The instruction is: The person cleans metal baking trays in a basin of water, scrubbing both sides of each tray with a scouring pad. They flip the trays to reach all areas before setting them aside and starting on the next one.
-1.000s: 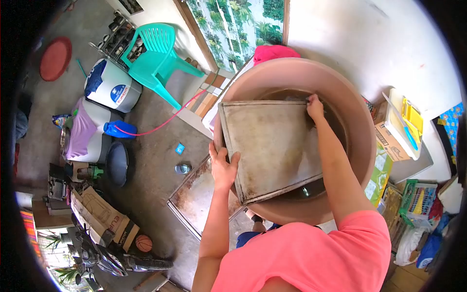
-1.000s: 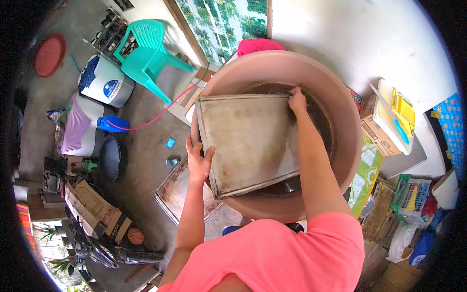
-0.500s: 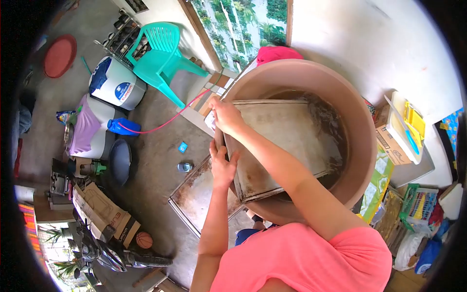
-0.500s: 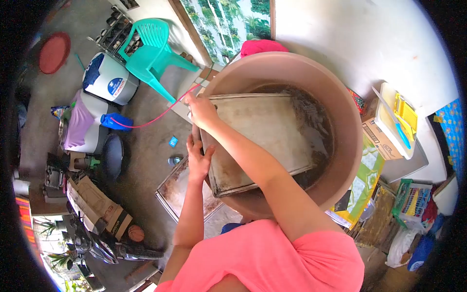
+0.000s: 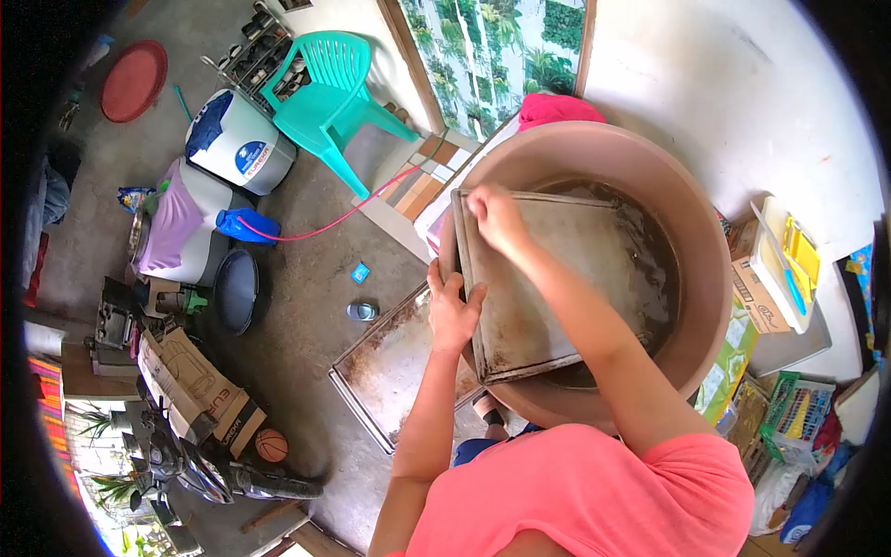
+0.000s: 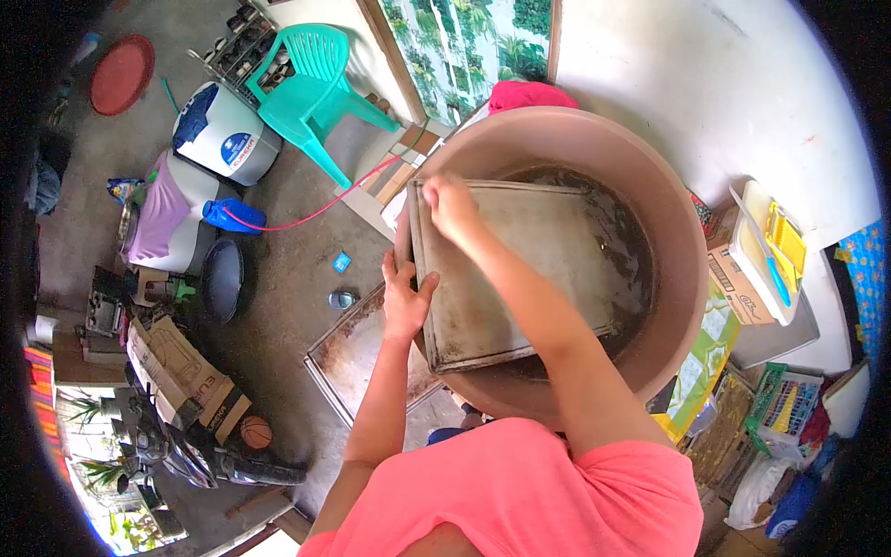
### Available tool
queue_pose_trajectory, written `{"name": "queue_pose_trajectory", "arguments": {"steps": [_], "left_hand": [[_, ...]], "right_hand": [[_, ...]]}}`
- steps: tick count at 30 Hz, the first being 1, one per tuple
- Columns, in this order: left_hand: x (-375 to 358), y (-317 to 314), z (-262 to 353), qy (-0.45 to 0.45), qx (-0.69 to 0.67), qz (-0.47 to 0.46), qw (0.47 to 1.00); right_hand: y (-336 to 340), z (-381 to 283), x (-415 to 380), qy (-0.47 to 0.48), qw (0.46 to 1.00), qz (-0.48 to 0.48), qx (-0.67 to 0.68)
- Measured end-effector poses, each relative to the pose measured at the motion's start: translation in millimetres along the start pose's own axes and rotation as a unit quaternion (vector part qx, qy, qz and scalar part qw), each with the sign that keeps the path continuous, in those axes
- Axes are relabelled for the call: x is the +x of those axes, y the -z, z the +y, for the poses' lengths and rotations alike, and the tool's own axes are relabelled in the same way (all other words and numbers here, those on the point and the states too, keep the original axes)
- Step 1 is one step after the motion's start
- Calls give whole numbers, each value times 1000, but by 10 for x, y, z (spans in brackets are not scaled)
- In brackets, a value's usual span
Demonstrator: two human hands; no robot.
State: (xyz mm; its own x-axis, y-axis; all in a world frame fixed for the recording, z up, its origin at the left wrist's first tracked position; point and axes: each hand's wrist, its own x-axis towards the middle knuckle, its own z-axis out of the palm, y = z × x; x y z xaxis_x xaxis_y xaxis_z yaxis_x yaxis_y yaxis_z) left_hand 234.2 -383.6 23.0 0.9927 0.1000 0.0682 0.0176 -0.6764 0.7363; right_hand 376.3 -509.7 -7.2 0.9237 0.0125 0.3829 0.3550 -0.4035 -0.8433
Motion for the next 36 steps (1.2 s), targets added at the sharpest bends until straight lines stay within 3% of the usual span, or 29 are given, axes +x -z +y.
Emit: {"name": "queue_pose_trajectory", "arguments": {"steps": [1, 3, 4, 7, 10, 11, 13, 16, 20, 24, 28, 31, 36], "left_hand": [[4, 5, 9, 2, -4, -2, 1000], [24, -20, -20, -11, 8, 7, 1000], [1, -28, -39, -16, 17, 8, 1000], [-2, -7, 8, -9, 29, 1, 1000], [-3, 3, 30, 17, 6, -15, 1000], [14, 20, 40, 23, 4, -20, 1000], [31, 11, 25, 0, 25, -2, 1000], [-13, -18, -19, -8, 39, 4, 999], [-5, -25, 1, -8, 32, 5, 999], [17, -26, -17, -30, 40, 17, 999], [-8, -26, 23, 0, 34, 4, 999], [-5, 7, 62, 23, 24, -12, 999], [15, -4, 41, 8, 11, 0, 1000]], "right_hand": [[-8, -68, -194, -24, 999, -29, 3], [25, -314, -408, 40, 999, 6, -34], [-21, -199, -351, 1, 999, -27, -24], [-99, 0, 236, 106, 990, 78, -50], [-153, -68, 158, 76, 993, 51, -69], [-144, -95, -21, 20, 999, -7, -29], [-109, -288, -328, 32, 999, 32, 12], [-164, -146, 23, 10, 1000, 0, -12], [-241, -124, 319, 6, 999, 52, 2], [-129, -390, -325, 134, 990, -28, -29], [-240, -166, 103, 102, 986, -10, -133], [-266, -219, 416, -16, 987, -8, -158], [-223, -466, -130, -58, 982, -49, -174]]}}
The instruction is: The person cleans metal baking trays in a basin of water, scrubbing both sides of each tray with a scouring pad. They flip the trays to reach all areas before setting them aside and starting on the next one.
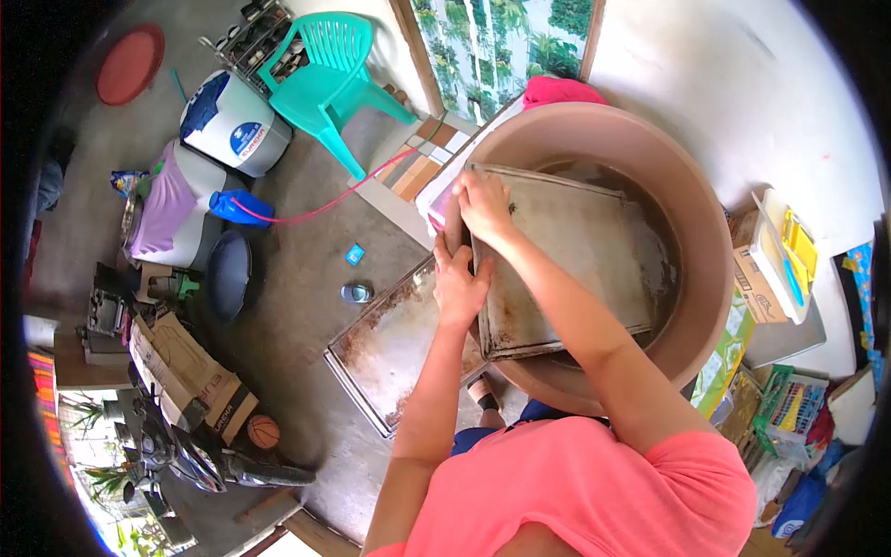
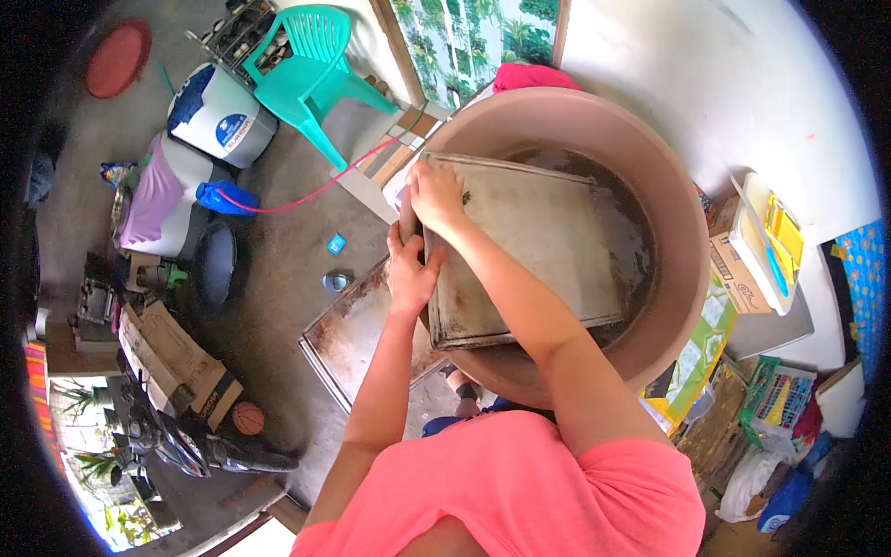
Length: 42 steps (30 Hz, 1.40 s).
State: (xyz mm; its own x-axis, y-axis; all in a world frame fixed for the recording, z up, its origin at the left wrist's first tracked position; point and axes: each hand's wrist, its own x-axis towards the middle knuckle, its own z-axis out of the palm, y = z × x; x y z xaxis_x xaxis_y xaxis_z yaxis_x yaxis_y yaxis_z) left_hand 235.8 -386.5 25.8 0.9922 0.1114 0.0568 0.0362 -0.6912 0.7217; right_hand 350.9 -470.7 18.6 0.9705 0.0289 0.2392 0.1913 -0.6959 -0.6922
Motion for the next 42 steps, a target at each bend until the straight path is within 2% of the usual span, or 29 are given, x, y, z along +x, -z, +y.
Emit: {"name": "queue_pose_trajectory", "arguments": {"steps": [4, 7, 9, 11, 13, 16, 19, 20, 24, 27, 29, 32, 36, 39, 42], "left_hand": [[-27, -22, -6, 2, 4, 2, 1000], [-36, -9, -18, 5, 13, 2, 1000], [-13, -10, -5, 3, 17, -4, 1000], [-23, 30, 28, 2, 18, -12, 1000], [-11, 47, 55, 8, 24, -15, 1000], [-20, 9, 40, -2, 27, -6, 1000], [-3, -26, -41, -13, 27, 13, 999], [-9, -40, -48, -12, 30, 15, 999], [22, -125, -121, -24, 18, 47, 998], [8, -75, -50, -14, 34, 37, 999], [21, -87, -55, -10, 33, 40, 999], [22, -104, -72, -8, 34, 37, 999], [6, -52, 20, 16, 51, 19, 998], [-15, -27, 50, 18, 67, 9, 998], [-4, -68, -10, 1, 62, 16, 998]], "right_hand": [[-80, 88, 562, 7, 996, 81, -21], [-35, 183, 642, -68, 993, 91, 10], [-146, 261, 402, 1, 994, 110, -12], [-120, 346, 109, 77, 995, 58, 39], [-51, 441, 167, 78, 994, 80, -1], [-19, 521, 429, -15, 989, 146, -27], [-58, 483, 171, 83, 975, 205, 9], [-34, 497, 49, 94, 977, 178, 76], [241, 436, -588, 122, 984, 63, 113], [503, 325, -1234, 133, 980, -56, 137], [754, 152, -1595, 176, 967, -113, 148], [910, -48, -1921, 161, 966, -178, 93], [1130, -219, -2159, 206, 963, -175, 19], [1187, -168, -2238, 215, 965, -147, 19], [940, -163, -2069, 191, 976, -107, -14]]}}
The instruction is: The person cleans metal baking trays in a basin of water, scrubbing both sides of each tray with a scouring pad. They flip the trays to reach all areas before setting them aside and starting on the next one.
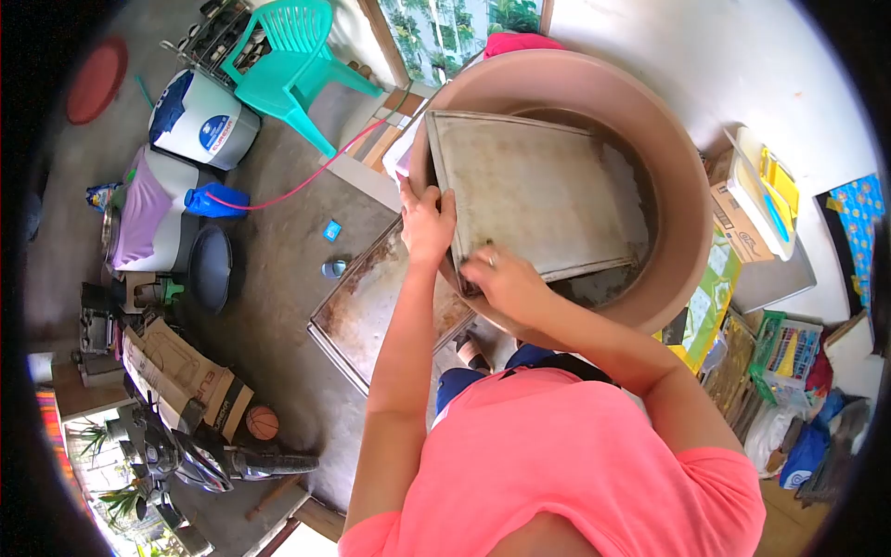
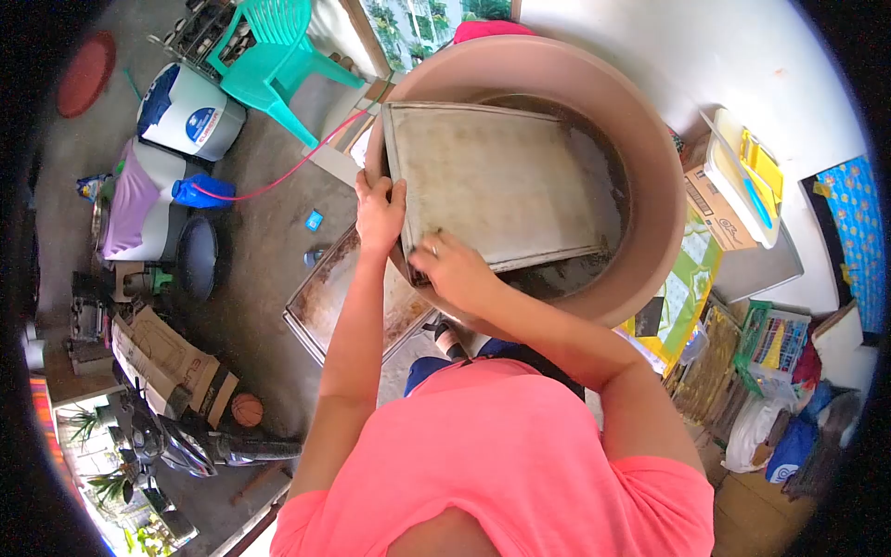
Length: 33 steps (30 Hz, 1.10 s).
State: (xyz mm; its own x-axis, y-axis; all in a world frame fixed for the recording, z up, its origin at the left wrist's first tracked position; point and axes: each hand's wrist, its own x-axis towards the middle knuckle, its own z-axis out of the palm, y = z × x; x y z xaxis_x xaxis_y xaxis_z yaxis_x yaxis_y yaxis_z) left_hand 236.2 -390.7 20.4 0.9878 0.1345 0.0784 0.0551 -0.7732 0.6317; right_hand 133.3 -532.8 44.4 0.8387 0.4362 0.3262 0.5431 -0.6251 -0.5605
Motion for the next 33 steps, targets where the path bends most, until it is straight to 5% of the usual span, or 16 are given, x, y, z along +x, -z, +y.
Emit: {"name": "queue_pose_trajectory", "arguments": {"steps": [3, 10, 13, 22, 25, 28, 33], "left_hand": [[52, -29, -85, -17, -17, -6, 1000], [72, 20, -82, -9, -40, -30, 999], [61, 31, -60, -3, -45, -21, 999], [53, 21, -102, -21, -53, -17, 998], [70, -11, -119, -39, -48, -7, 998], [80, 1, -124, -33, -44, -25, 998], [75, 12, -85, -21, -28, -25, 999]], "right_hand": [[-134, 202, 233, -65, 996, 47, -46], [57, -128, -96, -44, 999, -24, -8], [-81, 20, 143, -80, 993, 82, 38], [-23, -191, -83, -73, 996, 6, 49], [-21, -278, 80, -180, 983, -2, 22], [-206, 77, 411, -121, 987, 96, 51], [-129, -98, -155, -67, 995, 50, 52]]}}
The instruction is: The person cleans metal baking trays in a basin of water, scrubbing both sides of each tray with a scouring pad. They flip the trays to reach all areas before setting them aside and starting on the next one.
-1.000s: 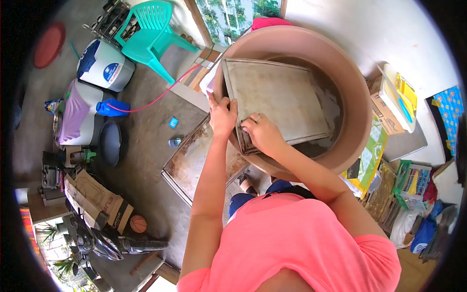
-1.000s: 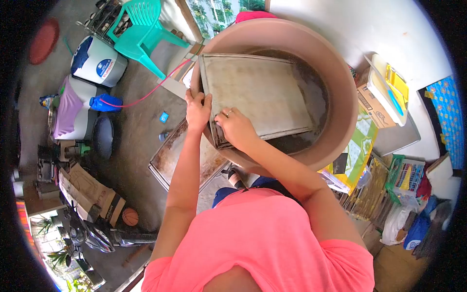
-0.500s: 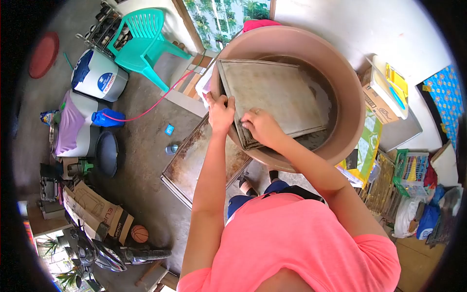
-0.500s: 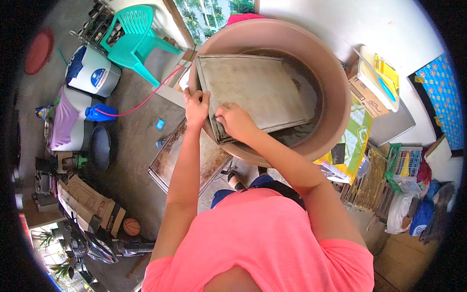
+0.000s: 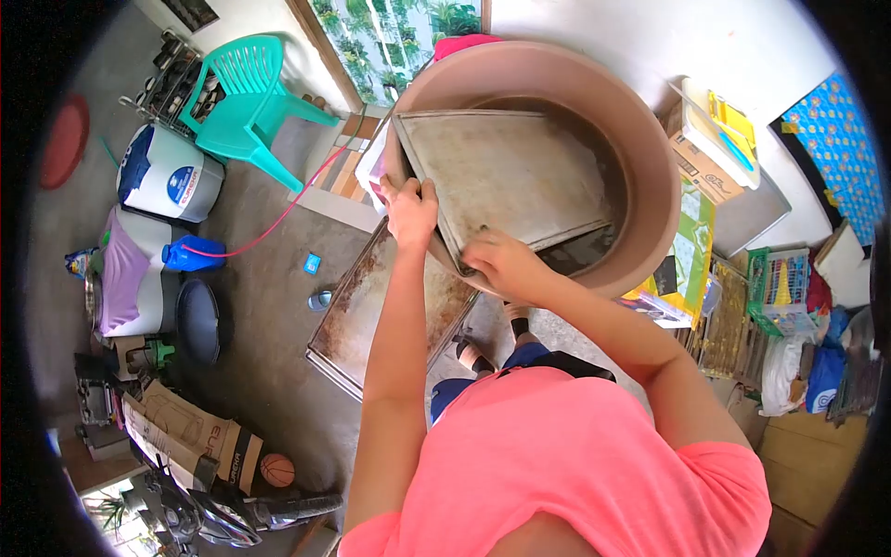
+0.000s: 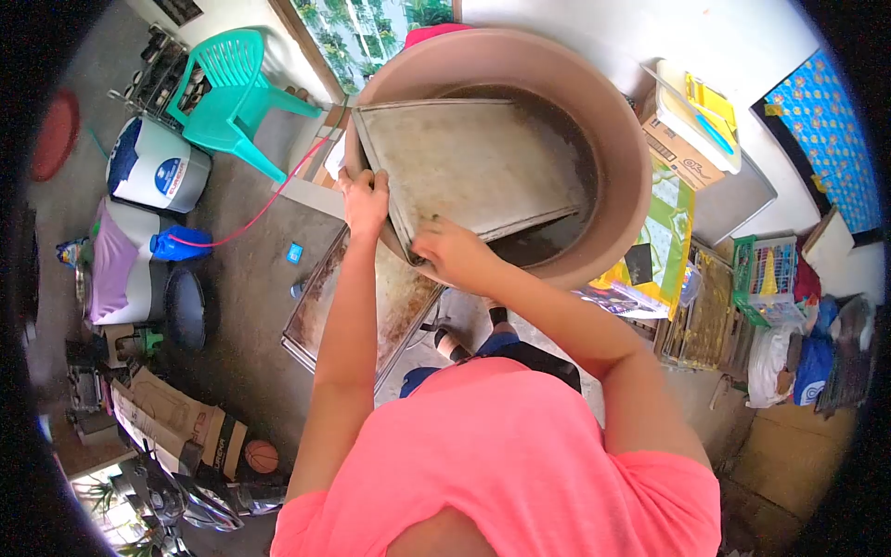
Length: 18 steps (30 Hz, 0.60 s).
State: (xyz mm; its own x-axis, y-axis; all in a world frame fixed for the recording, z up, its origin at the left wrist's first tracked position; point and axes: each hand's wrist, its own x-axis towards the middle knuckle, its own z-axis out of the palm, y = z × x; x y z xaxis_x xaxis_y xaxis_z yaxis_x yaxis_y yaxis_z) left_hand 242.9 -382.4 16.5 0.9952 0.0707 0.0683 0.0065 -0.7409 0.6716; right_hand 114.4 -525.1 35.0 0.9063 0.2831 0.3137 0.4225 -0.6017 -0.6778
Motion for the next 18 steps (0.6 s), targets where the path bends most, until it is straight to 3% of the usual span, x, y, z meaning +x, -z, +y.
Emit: {"name": "queue_pose_trajectory", "arguments": {"steps": [3, 4, 6, 10, 14, 17, 18], "left_hand": [[-9, -30, -20, -8, 13, 3, 1000], [-7, -35, -27, -13, 18, 5, 1000], [-40, 3, 5, -3, 18, -3, 1000], [35, -86, -77, -16, 2, 14, 1000], [46, -74, -105, -23, 13, -2, 1000], [-36, 55, 67, 4, -24, -17, 1000], [-36, 55, 67, 3, -21, -15, 1000]], "right_hand": [[261, 389, -419, -61, 998, -6, -3], [379, 593, -503, -140, 989, -30, -28], [510, 758, -525, -146, 988, -3, -45], [139, 200, -228, -19, 999, 3, -33], [141, -185, -118, -15, 1000, -8, -12], [361, 452, -394, -122, 985, -65, -108], [516, 677, -466, -199, 968, -94, -121]]}}
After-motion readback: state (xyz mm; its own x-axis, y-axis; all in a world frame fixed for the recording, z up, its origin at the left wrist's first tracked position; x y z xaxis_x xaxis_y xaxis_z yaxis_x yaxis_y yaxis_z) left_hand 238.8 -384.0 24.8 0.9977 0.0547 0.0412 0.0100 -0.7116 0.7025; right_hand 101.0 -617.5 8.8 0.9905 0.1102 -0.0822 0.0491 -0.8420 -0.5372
